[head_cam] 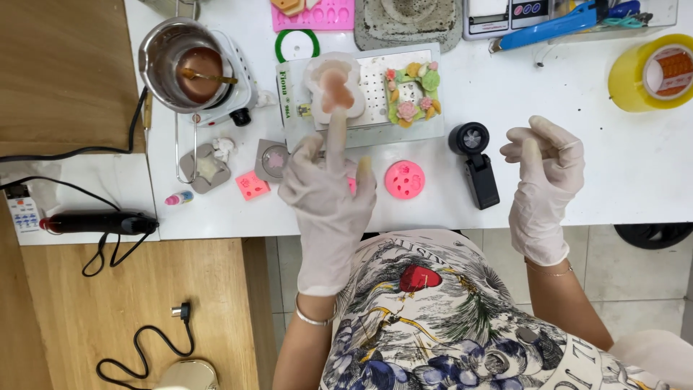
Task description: The person is assembling and detailing decorative wax flowers and items, using a heat tool to soften wax and a small spoon to apply melted wax.
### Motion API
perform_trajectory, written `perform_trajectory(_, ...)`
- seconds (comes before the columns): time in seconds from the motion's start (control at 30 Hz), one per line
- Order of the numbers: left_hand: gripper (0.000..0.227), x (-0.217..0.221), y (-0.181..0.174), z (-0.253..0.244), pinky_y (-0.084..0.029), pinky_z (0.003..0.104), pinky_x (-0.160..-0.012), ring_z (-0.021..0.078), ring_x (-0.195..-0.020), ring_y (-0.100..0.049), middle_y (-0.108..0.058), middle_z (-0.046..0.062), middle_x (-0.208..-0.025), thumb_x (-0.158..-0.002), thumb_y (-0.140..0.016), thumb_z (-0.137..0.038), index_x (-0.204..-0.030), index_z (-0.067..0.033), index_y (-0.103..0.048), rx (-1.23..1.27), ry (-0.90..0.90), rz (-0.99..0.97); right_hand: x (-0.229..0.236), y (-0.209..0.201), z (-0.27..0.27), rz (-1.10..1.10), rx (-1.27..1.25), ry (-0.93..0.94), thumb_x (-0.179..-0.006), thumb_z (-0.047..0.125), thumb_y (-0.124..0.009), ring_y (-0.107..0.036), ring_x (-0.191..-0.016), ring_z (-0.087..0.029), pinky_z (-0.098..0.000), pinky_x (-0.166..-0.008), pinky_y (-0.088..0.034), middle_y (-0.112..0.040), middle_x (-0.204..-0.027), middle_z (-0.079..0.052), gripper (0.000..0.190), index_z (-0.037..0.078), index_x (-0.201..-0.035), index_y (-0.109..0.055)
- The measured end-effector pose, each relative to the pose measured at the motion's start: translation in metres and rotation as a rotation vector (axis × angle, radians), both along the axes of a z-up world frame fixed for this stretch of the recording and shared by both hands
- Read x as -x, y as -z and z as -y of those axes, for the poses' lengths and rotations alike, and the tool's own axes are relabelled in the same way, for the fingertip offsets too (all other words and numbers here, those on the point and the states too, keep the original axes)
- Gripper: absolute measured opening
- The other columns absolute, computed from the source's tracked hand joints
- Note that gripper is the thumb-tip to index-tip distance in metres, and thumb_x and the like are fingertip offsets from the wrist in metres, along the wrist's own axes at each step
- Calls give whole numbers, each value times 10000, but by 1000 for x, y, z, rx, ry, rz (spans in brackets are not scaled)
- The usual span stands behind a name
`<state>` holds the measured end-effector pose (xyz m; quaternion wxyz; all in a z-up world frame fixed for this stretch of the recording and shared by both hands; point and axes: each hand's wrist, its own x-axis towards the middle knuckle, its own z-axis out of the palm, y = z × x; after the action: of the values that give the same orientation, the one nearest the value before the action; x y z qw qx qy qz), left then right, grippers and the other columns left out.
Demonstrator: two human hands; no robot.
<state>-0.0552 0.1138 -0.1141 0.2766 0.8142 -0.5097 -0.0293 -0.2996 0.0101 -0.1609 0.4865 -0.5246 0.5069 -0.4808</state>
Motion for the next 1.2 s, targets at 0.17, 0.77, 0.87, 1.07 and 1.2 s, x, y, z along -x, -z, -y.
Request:
perform_trajectory(0.17, 630, -16, 32, -77, -391, 510, -1008, 335, -1128, -525, -551, 150, -1227, -930, -741, -238, -1500, -179, -480, 41, -105, -52, -78, -22, -47, 8, 72, -362, -1112, 6, -565, -664, -869, -119, -253, -775, -558, -720, -1057, -90, 204, 37, -1313, -582)
perform_trajectory(0.77, 374, -84, 90, -213, -362, 459, -995, 247, -1135, -594, -637, 70, -1176, -865, -746, -124, -1230, -164, -674, -5, -317, -169, -331, -18, -61, -382, -11, -704, -981, 161, -647, -692, -758, -204, -352, -684, -580, -667, -1092, -145, 511, 56, -1447, -464)
perform_trajectory(0.87, 348, -94, 88, -217, -352, 464, -1004, 238, -1138, -597, -642, 68, -1183, -863, -747, -126, -1202, -174, -688, -24, -313, -175, -358, 33, -43, -487, 218, -651, -969, 150, -668, -688, -859, -291, -383, -775, -564, -642, -1151, -216, 583, 20, -1471, -402)
perform_trajectory(1.07, 328, -109, 94, -232, -346, 459, -1020, 229, -1130, -598, -651, 50, -1196, -857, -741, -127, -1177, -188, -700, -29, -335, -174, -375, 67, -29, -577, 575, -551, -1002, 159, -698, -634, -1133, -403, -433, -975, -520, -629, -1221, -283, 579, -60, -1452, -406)
perform_trajectory(1.2, 326, -114, 97, -236, -332, 457, -1007, 221, -1163, -596, -637, 62, -1227, -878, -726, -128, -1197, -189, -697, -35, -343, -252, -346, -50, -84, -726, 52, -614, -1016, 219, -629, -735, -732, -259, -354, -743, -548, -744, -921, -150, 357, 104, -1352, -599)
